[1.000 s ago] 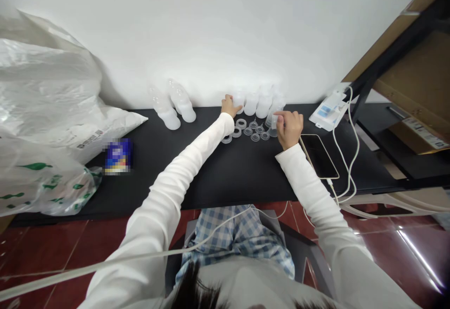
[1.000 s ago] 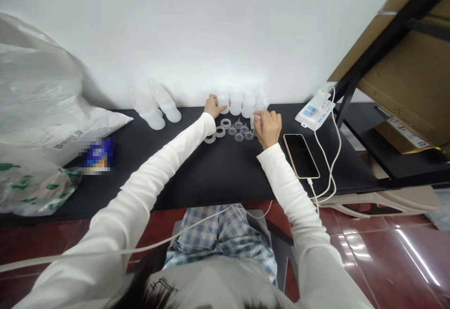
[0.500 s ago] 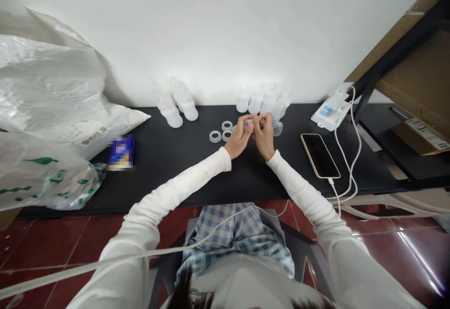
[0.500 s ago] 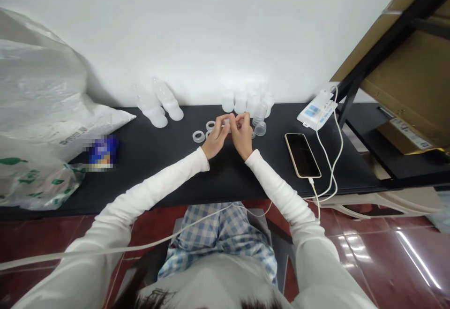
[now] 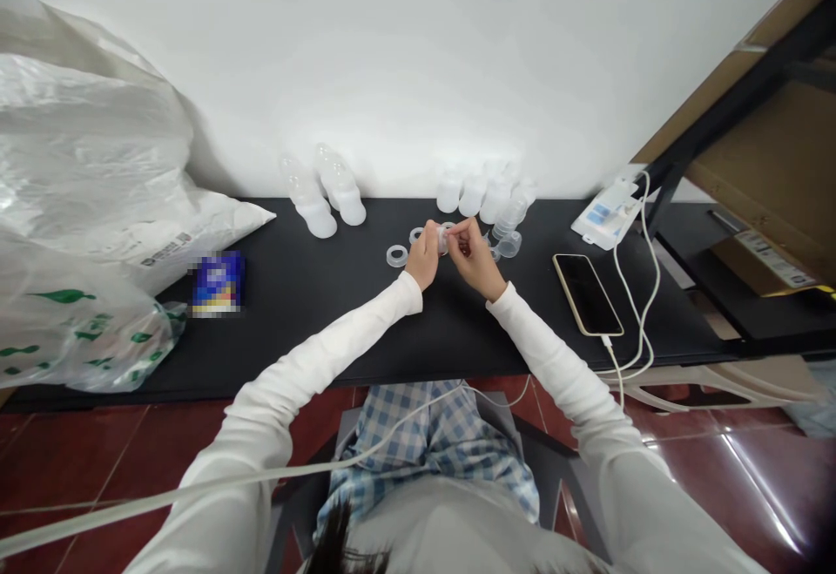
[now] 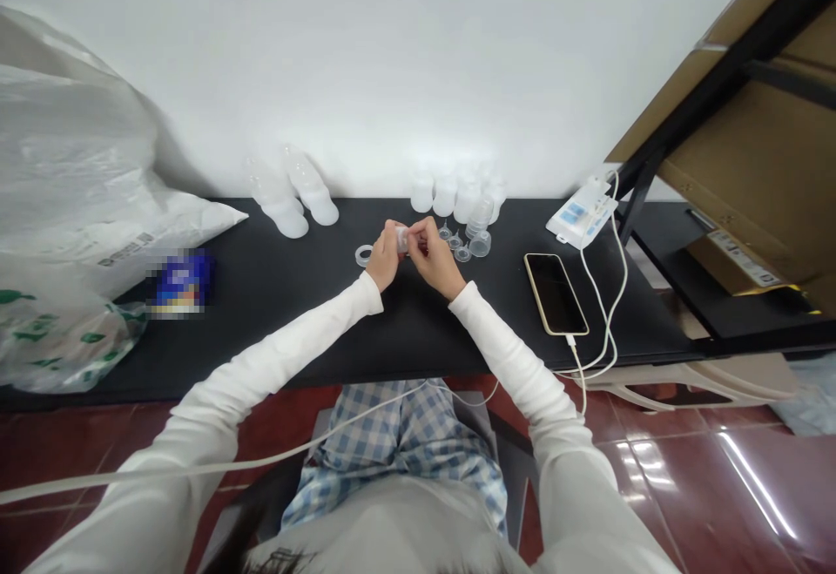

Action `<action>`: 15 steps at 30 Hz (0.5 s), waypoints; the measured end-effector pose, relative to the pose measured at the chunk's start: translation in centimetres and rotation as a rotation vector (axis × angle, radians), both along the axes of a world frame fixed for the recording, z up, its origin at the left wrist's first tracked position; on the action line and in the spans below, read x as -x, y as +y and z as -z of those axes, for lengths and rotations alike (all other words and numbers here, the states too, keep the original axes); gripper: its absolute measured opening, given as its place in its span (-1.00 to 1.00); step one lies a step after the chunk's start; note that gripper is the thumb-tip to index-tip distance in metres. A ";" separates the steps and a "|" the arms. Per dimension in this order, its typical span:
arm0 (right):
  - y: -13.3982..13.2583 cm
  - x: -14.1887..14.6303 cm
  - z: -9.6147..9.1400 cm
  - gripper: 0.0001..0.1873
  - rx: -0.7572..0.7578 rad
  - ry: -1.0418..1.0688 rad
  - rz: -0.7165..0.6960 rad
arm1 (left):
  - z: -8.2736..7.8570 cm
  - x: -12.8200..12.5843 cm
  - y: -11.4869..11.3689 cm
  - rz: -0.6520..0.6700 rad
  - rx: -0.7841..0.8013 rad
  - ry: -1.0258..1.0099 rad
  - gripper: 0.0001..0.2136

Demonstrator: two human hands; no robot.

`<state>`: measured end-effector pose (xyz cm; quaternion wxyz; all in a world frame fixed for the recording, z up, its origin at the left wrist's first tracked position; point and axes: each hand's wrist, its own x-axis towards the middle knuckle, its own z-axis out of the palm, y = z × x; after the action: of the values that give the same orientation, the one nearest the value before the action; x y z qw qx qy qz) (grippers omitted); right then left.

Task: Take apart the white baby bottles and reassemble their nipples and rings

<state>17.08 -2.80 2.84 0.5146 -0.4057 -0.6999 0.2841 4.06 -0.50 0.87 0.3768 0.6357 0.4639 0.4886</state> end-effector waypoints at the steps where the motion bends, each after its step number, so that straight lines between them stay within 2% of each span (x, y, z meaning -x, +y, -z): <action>1: -0.1 0.0 0.0 -0.68 -0.016 -0.032 -0.003 | -0.1 0.0 0.2 -0.004 0.026 -0.007 -0.40; 4: -0.1 -0.3 0.2 -0.76 -0.048 -0.128 0.002 | -0.5 0.2 0.6 0.019 0.129 -0.034 -0.44; 6: 0.1 -0.5 0.6 -0.82 -0.087 -0.199 0.015 | -1.2 0.3 0.7 0.060 0.262 -0.061 -0.47; 10: 0.2 -1.2 0.9 -0.92 -0.260 -0.384 0.006 | -3.4 0.9 0.2 0.243 0.543 -0.097 -0.50; 13: -0.1 -1.7 0.4 -0.88 -0.371 -0.546 -0.037 | -4.9 1.6 -0.3 0.305 0.673 -0.068 -0.49; 15: -0.5 -2.1 -0.2 -0.85 -0.403 -0.625 -0.069 | -5.4 2.3 -0.3 0.316 0.718 -0.013 -0.45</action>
<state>19.21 -3.28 3.01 0.3357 -0.3394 -0.8785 0.0201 1.81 -0.78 6.27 0.6488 0.5237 0.4995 0.2352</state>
